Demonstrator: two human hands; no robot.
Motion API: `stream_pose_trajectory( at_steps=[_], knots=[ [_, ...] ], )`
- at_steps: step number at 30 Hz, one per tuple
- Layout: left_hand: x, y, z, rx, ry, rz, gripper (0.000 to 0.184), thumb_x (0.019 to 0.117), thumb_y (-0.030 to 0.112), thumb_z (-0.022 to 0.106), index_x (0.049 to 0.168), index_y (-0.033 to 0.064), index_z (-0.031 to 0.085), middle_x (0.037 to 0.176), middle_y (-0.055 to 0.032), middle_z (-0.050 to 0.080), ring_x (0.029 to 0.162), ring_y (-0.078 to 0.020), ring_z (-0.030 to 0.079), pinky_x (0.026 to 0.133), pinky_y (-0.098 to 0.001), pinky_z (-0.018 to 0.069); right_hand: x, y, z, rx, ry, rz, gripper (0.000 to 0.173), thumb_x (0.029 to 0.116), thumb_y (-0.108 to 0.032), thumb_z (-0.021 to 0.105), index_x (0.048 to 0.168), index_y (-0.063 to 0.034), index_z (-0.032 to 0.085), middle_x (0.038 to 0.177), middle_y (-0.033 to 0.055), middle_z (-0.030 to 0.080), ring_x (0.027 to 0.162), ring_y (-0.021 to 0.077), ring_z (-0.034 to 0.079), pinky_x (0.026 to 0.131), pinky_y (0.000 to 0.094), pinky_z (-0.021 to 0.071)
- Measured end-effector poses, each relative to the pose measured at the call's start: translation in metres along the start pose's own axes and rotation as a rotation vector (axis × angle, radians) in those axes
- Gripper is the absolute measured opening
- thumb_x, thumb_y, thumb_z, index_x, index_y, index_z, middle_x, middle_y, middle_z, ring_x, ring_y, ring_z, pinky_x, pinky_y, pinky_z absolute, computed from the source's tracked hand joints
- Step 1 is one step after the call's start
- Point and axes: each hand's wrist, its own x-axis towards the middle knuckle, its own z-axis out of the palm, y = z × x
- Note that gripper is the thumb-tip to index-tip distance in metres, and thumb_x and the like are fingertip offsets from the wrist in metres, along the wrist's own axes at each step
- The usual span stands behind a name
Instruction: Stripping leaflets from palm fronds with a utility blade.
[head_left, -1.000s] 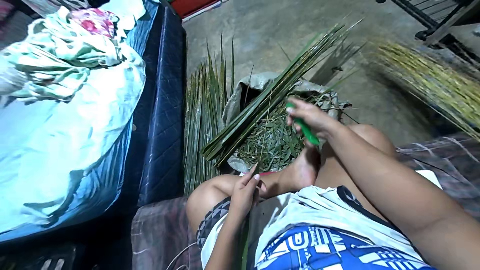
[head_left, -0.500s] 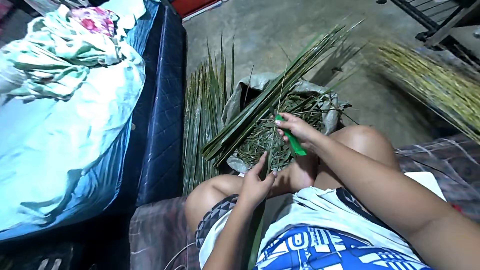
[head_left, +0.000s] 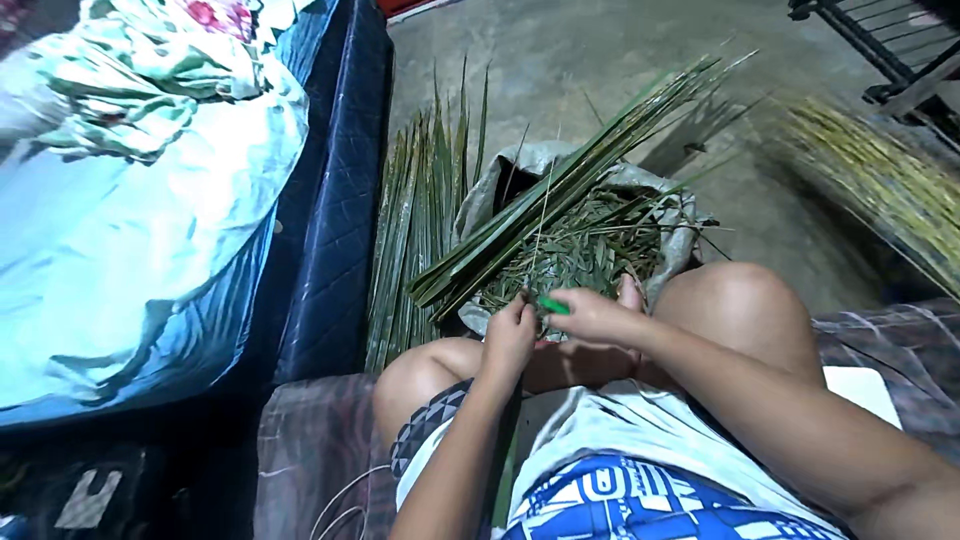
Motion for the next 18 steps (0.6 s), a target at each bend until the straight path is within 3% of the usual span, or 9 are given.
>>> stream_pose_trajectory(
  at_steps=[2, 4, 6, 8, 10, 12, 14, 16, 18],
  knots=[
    [0.007, 0.003, 0.0, 0.031, 0.018, -0.031, 0.043, 0.1107, 0.02, 0.04, 0.149, 0.0063, 0.052, 0.096, -0.0125, 0.069, 0.076, -0.0177, 0.061, 0.075, -0.0362, 0.0511, -0.002, -0.005, 0.014, -0.053, -0.018, 0.0, 0.027, 0.1094, -0.024, 0.046, 0.115, -0.0023, 0.06, 0.092, 0.0136, 0.061, 0.076, 0.0233, 0.062, 0.071, 0.0428, 0.0517],
    [0.011, 0.003, 0.002, 0.068, 0.018, -0.044, 0.044, 0.1102, 0.019, 0.039, 0.152, 0.0065, 0.049, 0.103, -0.0159, 0.07, 0.085, -0.0218, 0.065, 0.082, -0.0396, 0.0521, 0.001, -0.005, 0.016, -0.137, 0.022, 0.02, 0.029, 0.1094, -0.025, 0.045, 0.117, -0.0022, 0.061, 0.099, 0.0169, 0.064, 0.087, 0.0291, 0.066, 0.079, 0.0489, 0.0529],
    [0.013, 0.0, 0.006, 0.1, -0.003, -0.055, 0.046, 0.1065, 0.015, 0.04, 0.15, 0.0045, 0.051, 0.109, -0.019, 0.07, 0.095, -0.0271, 0.067, 0.089, -0.0452, 0.052, 0.007, -0.005, 0.014, -0.268, 0.058, 0.052, 0.032, 0.1095, -0.026, 0.045, 0.123, -0.0007, 0.06, 0.113, 0.0221, 0.067, 0.107, 0.0373, 0.066, 0.091, 0.0572, 0.0509],
    [0.012, 0.001, 0.008, 0.123, -0.042, -0.081, 0.039, 0.1047, 0.015, 0.046, 0.139, 0.0007, 0.058, 0.115, -0.0206, 0.069, 0.106, -0.0305, 0.067, 0.094, -0.05, 0.0517, 0.014, -0.006, 0.011, -0.357, 0.091, 0.092, 0.035, 0.1102, -0.027, 0.044, 0.127, -0.0001, 0.059, 0.12, 0.0242, 0.066, 0.116, 0.0408, 0.065, 0.095, 0.0598, 0.0498],
    [0.013, 0.0, 0.008, 0.083, -0.088, -0.1, 0.048, 0.1035, 0.014, 0.049, 0.15, 0.0017, 0.048, 0.128, -0.021, 0.066, 0.115, -0.0297, 0.066, 0.101, -0.0485, 0.0503, 0.021, -0.005, 0.005, -0.386, 0.131, 0.121, 0.036, 0.1103, -0.027, 0.044, 0.129, -0.0001, 0.058, 0.122, 0.0253, 0.066, 0.118, 0.0419, 0.064, 0.097, 0.0604, 0.0492],
    [0.014, -0.004, 0.009, 0.024, -0.086, -0.079, 0.05, 0.1075, 0.017, 0.046, 0.155, 0.0035, 0.043, 0.126, -0.0198, 0.068, 0.106, -0.026, 0.069, 0.096, -0.0428, 0.0527, 0.027, -0.003, 0.001, -0.395, 0.155, 0.135, 0.036, 0.1103, -0.028, 0.045, 0.13, -0.0011, 0.059, 0.122, 0.0247, 0.067, 0.118, 0.0415, 0.064, 0.097, 0.0601, 0.0491],
    [0.014, -0.008, 0.009, 0.002, -0.072, -0.064, 0.046, 0.111, 0.022, 0.042, 0.153, 0.0029, 0.045, 0.117, -0.0182, 0.07, 0.093, -0.0229, 0.069, 0.088, -0.0395, 0.054, 0.027, -0.004, 0.002, -0.365, 0.141, 0.138, 0.036, 0.1102, -0.028, 0.045, 0.13, -0.0013, 0.059, 0.122, 0.0241, 0.066, 0.118, 0.0406, 0.064, 0.097, 0.0597, 0.0491],
    [0.013, -0.009, 0.009, 0.009, -0.064, -0.055, 0.042, 0.1117, 0.022, 0.04, 0.141, -0.0025, 0.057, 0.109, -0.0177, 0.071, 0.093, -0.0233, 0.068, 0.089, -0.0411, 0.0536, 0.022, -0.005, 0.008, -0.347, 0.11, 0.108, 0.034, 0.1099, -0.027, 0.045, 0.127, -0.0006, 0.059, 0.119, 0.024, 0.066, 0.114, 0.0404, 0.065, 0.095, 0.0596, 0.0497],
    [0.011, -0.012, 0.012, 0.047, -0.045, -0.041, 0.035, 0.11, 0.019, 0.039, 0.112, -0.0029, 0.066, 0.095, -0.0143, 0.068, 0.085, -0.0214, 0.065, 0.082, -0.0414, 0.052, 0.015, -0.006, 0.012, -0.352, 0.079, 0.08, 0.033, 0.1096, -0.027, 0.045, 0.124, -0.0005, 0.059, 0.115, 0.0238, 0.066, 0.111, 0.0405, 0.066, 0.092, 0.0595, 0.0499]
  ],
)
